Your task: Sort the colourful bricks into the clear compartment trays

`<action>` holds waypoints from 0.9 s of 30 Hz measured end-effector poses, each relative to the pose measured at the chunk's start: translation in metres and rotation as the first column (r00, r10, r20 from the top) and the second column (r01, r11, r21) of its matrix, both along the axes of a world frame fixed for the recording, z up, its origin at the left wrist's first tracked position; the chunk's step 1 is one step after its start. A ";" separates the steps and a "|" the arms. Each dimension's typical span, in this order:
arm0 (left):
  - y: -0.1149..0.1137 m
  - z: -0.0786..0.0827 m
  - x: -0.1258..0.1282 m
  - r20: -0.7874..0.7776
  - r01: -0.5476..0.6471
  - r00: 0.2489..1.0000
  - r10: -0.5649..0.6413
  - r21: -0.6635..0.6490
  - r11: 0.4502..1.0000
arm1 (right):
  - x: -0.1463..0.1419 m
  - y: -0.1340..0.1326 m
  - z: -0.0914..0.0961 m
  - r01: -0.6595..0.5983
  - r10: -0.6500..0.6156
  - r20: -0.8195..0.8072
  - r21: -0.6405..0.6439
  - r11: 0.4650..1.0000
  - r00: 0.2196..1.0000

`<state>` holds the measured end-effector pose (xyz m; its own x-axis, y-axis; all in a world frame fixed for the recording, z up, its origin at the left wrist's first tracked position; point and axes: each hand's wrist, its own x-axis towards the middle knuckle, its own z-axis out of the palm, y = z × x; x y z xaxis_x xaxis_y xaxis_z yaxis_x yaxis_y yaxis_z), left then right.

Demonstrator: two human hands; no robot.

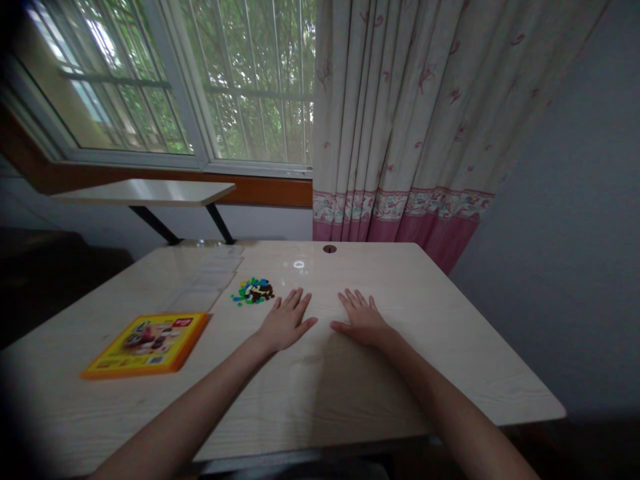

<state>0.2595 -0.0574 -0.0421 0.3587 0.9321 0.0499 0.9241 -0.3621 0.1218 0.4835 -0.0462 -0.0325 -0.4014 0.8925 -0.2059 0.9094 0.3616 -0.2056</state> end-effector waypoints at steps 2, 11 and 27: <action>0.000 0.001 0.000 0.000 0.002 1.000 -0.002 0.000 1.000 | 0.000 0.000 -0.001 0.000 0.000 0.001 0.003 1.000 1.000; -0.001 0.001 0.000 -0.003 0.002 1.000 -0.002 0.000 1.000 | 0.001 0.002 -0.003 -0.004 0.004 0.002 0.002 1.000 1.000; 0.000 -0.001 0.000 0.008 0.008 1.000 -0.008 0.012 1.000 | 0.001 0.003 -0.003 -0.003 0.003 -0.005 -0.004 1.000 1.000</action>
